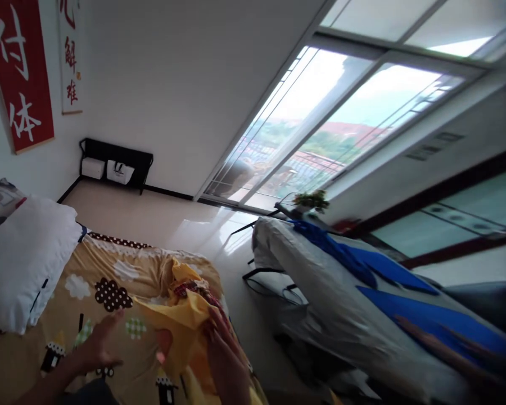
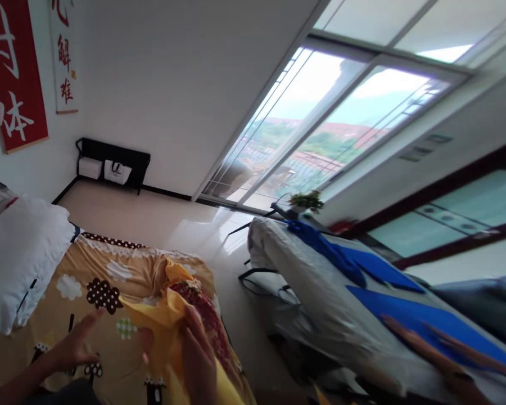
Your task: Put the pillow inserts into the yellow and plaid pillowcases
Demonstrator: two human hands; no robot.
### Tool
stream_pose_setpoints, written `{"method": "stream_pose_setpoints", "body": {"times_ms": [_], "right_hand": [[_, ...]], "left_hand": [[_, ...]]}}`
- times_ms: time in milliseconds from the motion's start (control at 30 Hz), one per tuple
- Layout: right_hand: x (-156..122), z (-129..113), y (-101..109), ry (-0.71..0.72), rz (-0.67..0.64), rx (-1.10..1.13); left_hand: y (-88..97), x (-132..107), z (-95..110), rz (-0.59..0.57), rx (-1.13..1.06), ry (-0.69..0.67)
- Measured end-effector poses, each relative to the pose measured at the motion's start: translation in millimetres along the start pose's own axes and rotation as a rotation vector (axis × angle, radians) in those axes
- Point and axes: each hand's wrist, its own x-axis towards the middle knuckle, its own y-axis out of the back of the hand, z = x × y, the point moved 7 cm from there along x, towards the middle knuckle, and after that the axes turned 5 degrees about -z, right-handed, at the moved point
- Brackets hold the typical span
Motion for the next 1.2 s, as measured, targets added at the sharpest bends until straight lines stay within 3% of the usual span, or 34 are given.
{"method": "stream_pose_setpoints", "body": {"times_ms": [100, 200, 400, 567, 633, 767, 900, 1000, 1100, 1200], "right_hand": [[-15, 3, -45, -0.064, -0.079, 0.175], [-24, 5, -68, -0.087, -0.158, 0.274], [-32, 10, -74, -0.125, -0.175, 0.349], [-38, 21, -81, -0.099, -0.204, 0.116], [-38, 23, -87, -0.098, -0.251, -0.016], [-37, 15, -109, -0.061, -0.479, -0.266], [-42, -27, -138, 0.258, -0.477, -0.383], [-53, -47, -174, 0.413, -0.567, -0.463], [-50, -42, -194, 0.418, -0.563, -0.531], [-29, -14, -182, 0.333, -0.446, -0.612]], "left_hand": [[13.5, 25, 34, 0.155, 0.226, -0.078], [49.8, 38, 53, 0.315, 0.352, -0.116], [133.4, 23, 88, 0.482, 0.345, -0.348], [174.8, 5, 143, 0.619, 0.296, -0.414], [182.8, 1, 168, 0.615, 0.315, -0.439], [190.6, -1, 204, 0.565, 0.387, -0.502], [179.0, 3, 227, 0.417, 0.519, -0.529], [163.5, 1, 245, 0.313, 0.614, -0.578], [158.0, -10, 261, 0.306, 0.691, -0.659], [177.4, -26, 267, 0.469, 0.703, -0.696]]}}
